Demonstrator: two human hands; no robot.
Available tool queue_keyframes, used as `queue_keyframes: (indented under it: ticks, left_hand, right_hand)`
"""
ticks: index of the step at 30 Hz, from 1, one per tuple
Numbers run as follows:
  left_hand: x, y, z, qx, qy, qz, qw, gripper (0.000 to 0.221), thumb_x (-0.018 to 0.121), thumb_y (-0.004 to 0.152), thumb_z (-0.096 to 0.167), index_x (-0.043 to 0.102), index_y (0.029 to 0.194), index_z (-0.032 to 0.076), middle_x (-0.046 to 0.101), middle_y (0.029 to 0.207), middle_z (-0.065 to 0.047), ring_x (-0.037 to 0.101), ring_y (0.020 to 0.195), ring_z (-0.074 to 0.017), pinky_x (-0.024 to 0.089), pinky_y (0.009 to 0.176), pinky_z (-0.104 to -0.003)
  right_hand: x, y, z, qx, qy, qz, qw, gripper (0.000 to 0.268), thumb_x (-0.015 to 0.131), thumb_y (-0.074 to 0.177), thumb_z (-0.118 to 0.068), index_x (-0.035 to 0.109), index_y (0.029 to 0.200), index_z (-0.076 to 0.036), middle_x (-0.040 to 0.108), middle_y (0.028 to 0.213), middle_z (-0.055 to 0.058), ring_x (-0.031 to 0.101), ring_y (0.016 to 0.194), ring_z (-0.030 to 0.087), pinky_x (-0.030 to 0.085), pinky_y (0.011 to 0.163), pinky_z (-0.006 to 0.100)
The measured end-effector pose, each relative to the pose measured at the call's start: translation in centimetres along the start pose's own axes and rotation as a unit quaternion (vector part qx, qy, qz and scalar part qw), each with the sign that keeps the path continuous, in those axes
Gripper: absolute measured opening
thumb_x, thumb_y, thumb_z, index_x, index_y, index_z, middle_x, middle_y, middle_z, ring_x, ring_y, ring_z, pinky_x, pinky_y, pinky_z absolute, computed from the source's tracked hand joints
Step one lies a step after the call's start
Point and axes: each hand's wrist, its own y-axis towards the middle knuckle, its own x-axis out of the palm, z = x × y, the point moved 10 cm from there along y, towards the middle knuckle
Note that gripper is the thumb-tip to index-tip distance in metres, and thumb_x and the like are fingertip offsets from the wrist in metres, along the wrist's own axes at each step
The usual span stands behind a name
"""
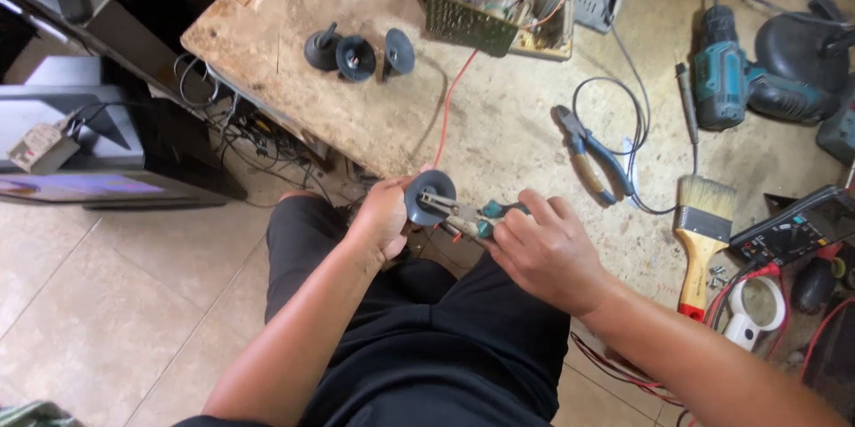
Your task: Repairing a CRT television by stripping wires and connecting them to internal components on a workbench.
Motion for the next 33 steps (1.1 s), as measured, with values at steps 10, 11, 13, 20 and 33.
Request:
queue_keyframes:
  ticks: [10, 11, 13, 20, 33]
  left_hand:
    - [-0.4, -0.4, -0.4, -0.094, 0.062, -0.052, 0.992, 0.022, 0.058, 0.107, 0.025, 0.069, 0.114, 0.007, 0.064, 0.084, -0.011, 0.057, 0.070, -0.0180, 0.038, 0.052, -0.030]
    - [-0.1, -0.9, 0.0, -0.098, 0.063, -0.051, 0.992, 0.025, 0.060, 0.105, 0.025, 0.070, 0.117, 0.006, 0.064, 0.081, -0.012, 0.059, 0.069, -0.0180, 0.040, 0.050, -0.030]
    - [0.5, -1.6, 0.6, -0.102, 0.068, -0.052, 0.991, 0.028, 0.062, 0.104, 0.025, 0.071, 0.121, 0.005, 0.063, 0.078, -0.013, 0.060, 0.068, -0.0180, 0.041, 0.049, -0.029]
    - [2.6, -0.6, 1.7, -0.061, 0.136, -0.054, 0.987, 0.033, 0.066, 0.099, 0.018, 0.074, 0.123, -0.004, 0.073, 0.108, -0.010, 0.063, 0.085, -0.0166, 0.055, 0.068, -0.031]
    - [4.9, 1.0, -1.8, -0.008, 0.143, -0.112, 0.983, 0.022, 0.069, 0.098, 0.019, 0.078, 0.106, 0.000, 0.072, 0.094, -0.006, 0.064, 0.075, -0.0136, 0.057, 0.056, -0.028]
  right_hand:
    - [-2.1, -5.7, 4.7, 0.316, 0.138, 0.046, 0.938, 0.033, 0.071, 0.092, -0.034, 0.061, 0.078, -0.007, 0.065, 0.088, 0.013, 0.064, 0.097, 0.033, 0.050, 0.081, 0.044]
    - [-1.4, -7.2, 5.4, 0.353, 0.099, 0.015, 0.930, 0.031, 0.071, 0.093, -0.035, 0.061, 0.079, -0.009, 0.064, 0.085, 0.010, 0.063, 0.094, 0.030, 0.048, 0.076, 0.042]
    - [-0.8, -9.2, 6.3, 0.391, 0.058, -0.014, 0.918, 0.030, 0.070, 0.093, -0.037, 0.062, 0.079, -0.011, 0.062, 0.083, 0.007, 0.062, 0.091, 0.028, 0.046, 0.072, 0.039]
    - [-1.8, -10.4, 7.1, 0.428, -0.067, -0.015, 0.901, 0.036, 0.070, 0.092, -0.043, 0.060, 0.074, -0.014, 0.063, 0.081, 0.004, 0.063, 0.090, 0.026, 0.042, 0.072, 0.039]
    - [-3.4, -3.6, 2.1, 0.327, 0.192, 0.107, 0.919, 0.049, 0.071, 0.096, -0.031, 0.058, 0.136, -0.006, 0.061, 0.124, 0.016, 0.060, 0.113, 0.029, 0.050, 0.102, 0.043]
